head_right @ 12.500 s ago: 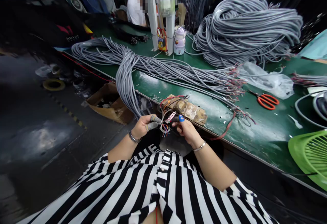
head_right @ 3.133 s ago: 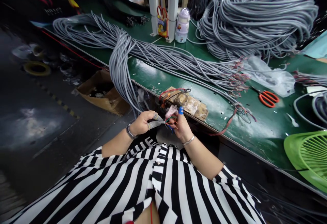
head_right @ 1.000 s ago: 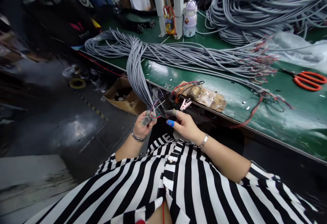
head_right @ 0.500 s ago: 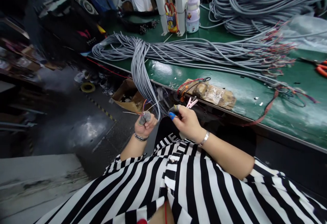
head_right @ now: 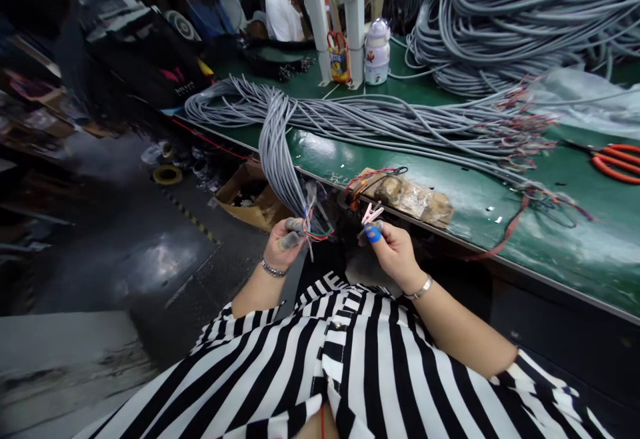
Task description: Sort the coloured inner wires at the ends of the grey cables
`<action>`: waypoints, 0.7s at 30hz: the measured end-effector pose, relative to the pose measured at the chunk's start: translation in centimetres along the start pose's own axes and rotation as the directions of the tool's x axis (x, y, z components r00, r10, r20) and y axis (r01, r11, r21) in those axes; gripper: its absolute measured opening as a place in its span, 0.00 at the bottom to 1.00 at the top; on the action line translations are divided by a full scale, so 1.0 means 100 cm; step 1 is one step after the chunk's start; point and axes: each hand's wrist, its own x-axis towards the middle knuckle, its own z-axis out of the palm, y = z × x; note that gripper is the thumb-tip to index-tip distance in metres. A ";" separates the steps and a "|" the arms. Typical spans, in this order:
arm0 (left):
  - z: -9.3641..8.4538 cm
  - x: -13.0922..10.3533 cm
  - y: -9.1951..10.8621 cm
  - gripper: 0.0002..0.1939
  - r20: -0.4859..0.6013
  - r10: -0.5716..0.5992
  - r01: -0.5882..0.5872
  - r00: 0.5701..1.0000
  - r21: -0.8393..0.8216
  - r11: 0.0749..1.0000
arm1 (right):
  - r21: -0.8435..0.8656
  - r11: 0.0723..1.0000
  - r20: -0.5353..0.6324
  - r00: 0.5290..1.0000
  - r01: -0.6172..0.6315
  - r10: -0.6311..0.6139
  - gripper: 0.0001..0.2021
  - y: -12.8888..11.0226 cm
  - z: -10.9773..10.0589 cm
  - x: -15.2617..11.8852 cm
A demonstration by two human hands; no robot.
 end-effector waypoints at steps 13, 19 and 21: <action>0.047 0.039 -0.003 0.19 0.331 -0.110 0.007 0.937 0.297 0.955 | 0.477 0.705 0.224 0.849 -0.524 0.479 0.28 0.030 -0.007 0.034; 0.051 0.043 -0.015 0.21 0.343 -0.173 0.066 0.923 0.302 0.951 | 0.552 0.677 0.162 0.858 -0.488 0.487 0.29 0.031 -0.003 0.039; 0.053 0.044 -0.016 0.21 0.353 -0.189 0.070 0.916 0.323 0.944 | 0.564 0.687 0.151 0.875 -0.459 0.460 0.29 0.029 -0.001 0.040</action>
